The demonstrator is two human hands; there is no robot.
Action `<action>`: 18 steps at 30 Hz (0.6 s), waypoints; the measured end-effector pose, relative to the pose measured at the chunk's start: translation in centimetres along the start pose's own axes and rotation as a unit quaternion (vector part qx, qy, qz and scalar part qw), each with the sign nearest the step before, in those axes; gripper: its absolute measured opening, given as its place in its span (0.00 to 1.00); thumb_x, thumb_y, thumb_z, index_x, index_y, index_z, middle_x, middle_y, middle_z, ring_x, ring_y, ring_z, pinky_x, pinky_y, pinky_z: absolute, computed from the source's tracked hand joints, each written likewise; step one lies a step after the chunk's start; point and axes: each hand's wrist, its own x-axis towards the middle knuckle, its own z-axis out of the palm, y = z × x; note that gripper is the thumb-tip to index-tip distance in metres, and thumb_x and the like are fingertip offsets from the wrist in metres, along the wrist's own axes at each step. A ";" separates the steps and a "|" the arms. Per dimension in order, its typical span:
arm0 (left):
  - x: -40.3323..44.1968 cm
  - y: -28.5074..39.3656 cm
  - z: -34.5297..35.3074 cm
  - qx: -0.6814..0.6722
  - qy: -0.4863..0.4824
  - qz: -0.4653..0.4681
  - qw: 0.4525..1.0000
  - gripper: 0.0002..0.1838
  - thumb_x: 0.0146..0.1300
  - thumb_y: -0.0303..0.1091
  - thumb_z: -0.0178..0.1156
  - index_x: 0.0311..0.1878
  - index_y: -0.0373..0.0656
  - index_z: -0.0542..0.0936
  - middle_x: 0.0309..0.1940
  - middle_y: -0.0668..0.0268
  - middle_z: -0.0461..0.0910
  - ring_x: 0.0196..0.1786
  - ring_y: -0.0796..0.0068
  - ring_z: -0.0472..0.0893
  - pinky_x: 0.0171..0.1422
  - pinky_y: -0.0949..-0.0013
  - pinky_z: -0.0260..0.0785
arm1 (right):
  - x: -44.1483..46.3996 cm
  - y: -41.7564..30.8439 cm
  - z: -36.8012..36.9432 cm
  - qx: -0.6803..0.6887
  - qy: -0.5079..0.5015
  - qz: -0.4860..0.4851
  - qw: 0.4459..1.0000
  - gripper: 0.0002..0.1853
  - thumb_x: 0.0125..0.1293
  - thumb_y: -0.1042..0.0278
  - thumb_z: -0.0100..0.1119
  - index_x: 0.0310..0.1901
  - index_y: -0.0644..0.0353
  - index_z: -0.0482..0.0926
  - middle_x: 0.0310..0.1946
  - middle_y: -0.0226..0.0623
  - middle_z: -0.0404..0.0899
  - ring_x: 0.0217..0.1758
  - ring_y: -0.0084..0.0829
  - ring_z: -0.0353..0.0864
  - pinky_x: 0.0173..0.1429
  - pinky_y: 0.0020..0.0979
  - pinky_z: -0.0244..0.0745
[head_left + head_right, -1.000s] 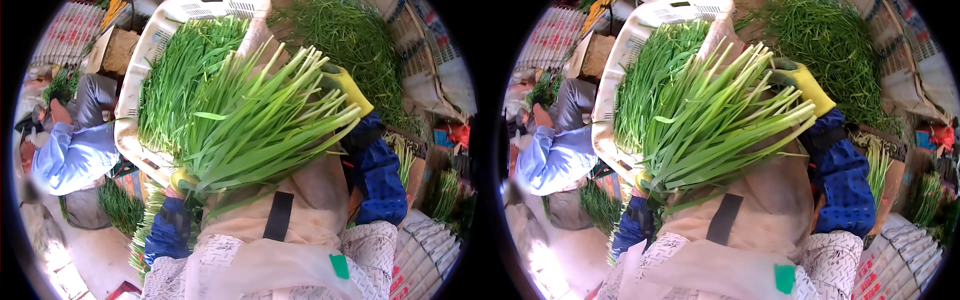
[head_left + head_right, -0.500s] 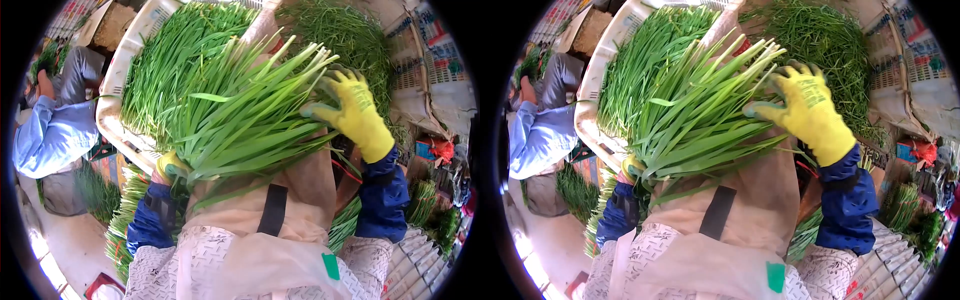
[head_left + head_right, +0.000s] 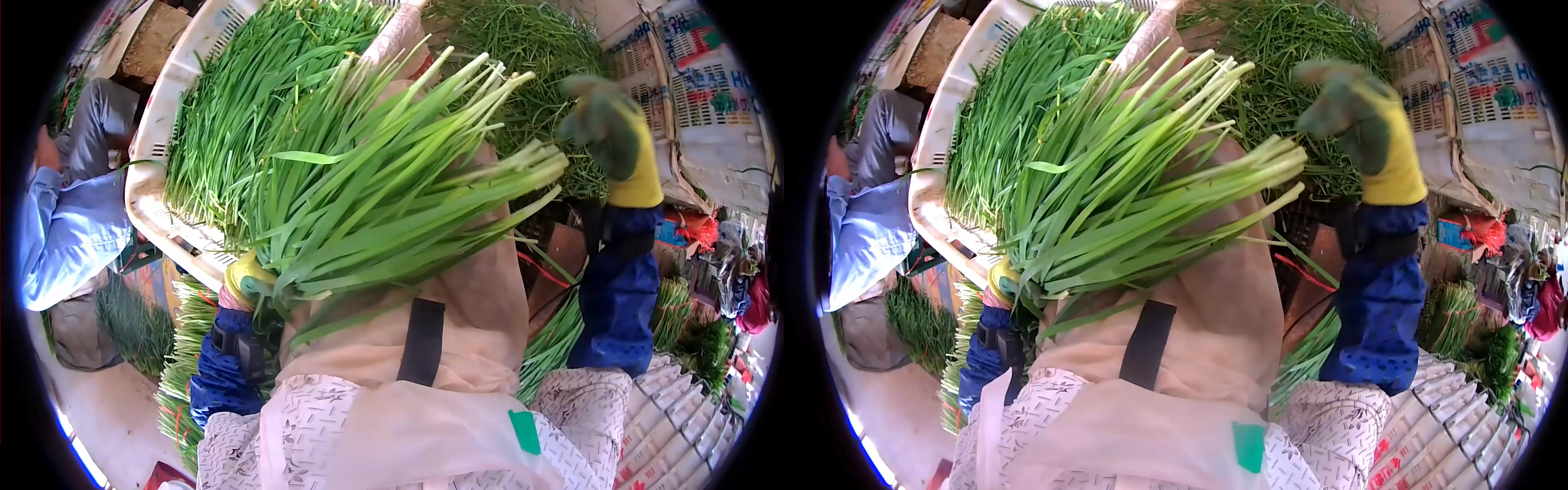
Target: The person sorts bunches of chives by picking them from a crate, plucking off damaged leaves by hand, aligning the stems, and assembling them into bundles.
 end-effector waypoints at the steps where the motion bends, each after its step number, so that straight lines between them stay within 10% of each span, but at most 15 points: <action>1: -0.2 -1.3 0.4 0.012 0.006 0.010 1.000 0.29 0.37 0.31 0.71 0.49 0.38 0.78 0.39 0.58 0.82 0.40 0.62 0.82 0.45 0.68 0.73 | 0.2 0.1 -3.4 0.062 -0.029 -0.037 0.997 0.23 0.62 0.60 0.59 0.54 0.67 0.74 0.33 0.37 0.80 0.26 0.25 0.75 0.41 0.31 0.77; 3: -0.5 -3.6 1.0 0.032 0.020 0.026 0.999 0.30 0.36 0.30 0.70 0.49 0.38 0.78 0.39 0.58 0.82 0.40 0.62 0.82 0.45 0.68 0.73 | -0.3 2.2 -8.1 -0.223 0.116 0.023 0.968 0.33 0.58 0.54 0.63 0.60 0.66 0.68 0.42 0.38 0.79 0.39 0.28 0.78 0.53 0.30 0.74; 5: -0.5 -4.1 1.1 0.047 0.024 0.036 0.998 0.30 0.36 0.30 0.71 0.49 0.38 0.78 0.39 0.58 0.82 0.41 0.62 0.82 0.46 0.68 0.73 | -0.5 5.3 -7.3 -0.679 0.155 0.091 0.712 0.35 0.57 0.51 0.65 0.61 0.66 0.67 0.46 0.38 0.78 0.46 0.29 0.78 0.57 0.29 0.71; 8: -0.4 -4.1 0.9 0.060 0.023 0.045 0.997 0.30 0.37 0.30 0.71 0.50 0.38 0.78 0.40 0.58 0.82 0.42 0.62 0.81 0.47 0.68 0.73 | 0.6 9.0 -1.5 -0.248 0.025 0.132 0.959 0.34 0.57 0.54 0.65 0.62 0.63 0.68 0.47 0.35 0.76 0.50 0.29 0.77 0.58 0.27 0.71; 18: -0.3 -4.8 -0.2 0.097 0.004 0.064 0.993 0.30 0.37 0.30 0.71 0.51 0.38 0.77 0.42 0.58 0.81 0.44 0.63 0.81 0.50 0.68 0.72 | 0.9 9.3 0.4 -0.192 0.010 0.168 0.967 0.25 0.63 0.66 0.58 0.61 0.63 0.68 0.52 0.37 0.75 0.52 0.26 0.74 0.56 0.26 0.70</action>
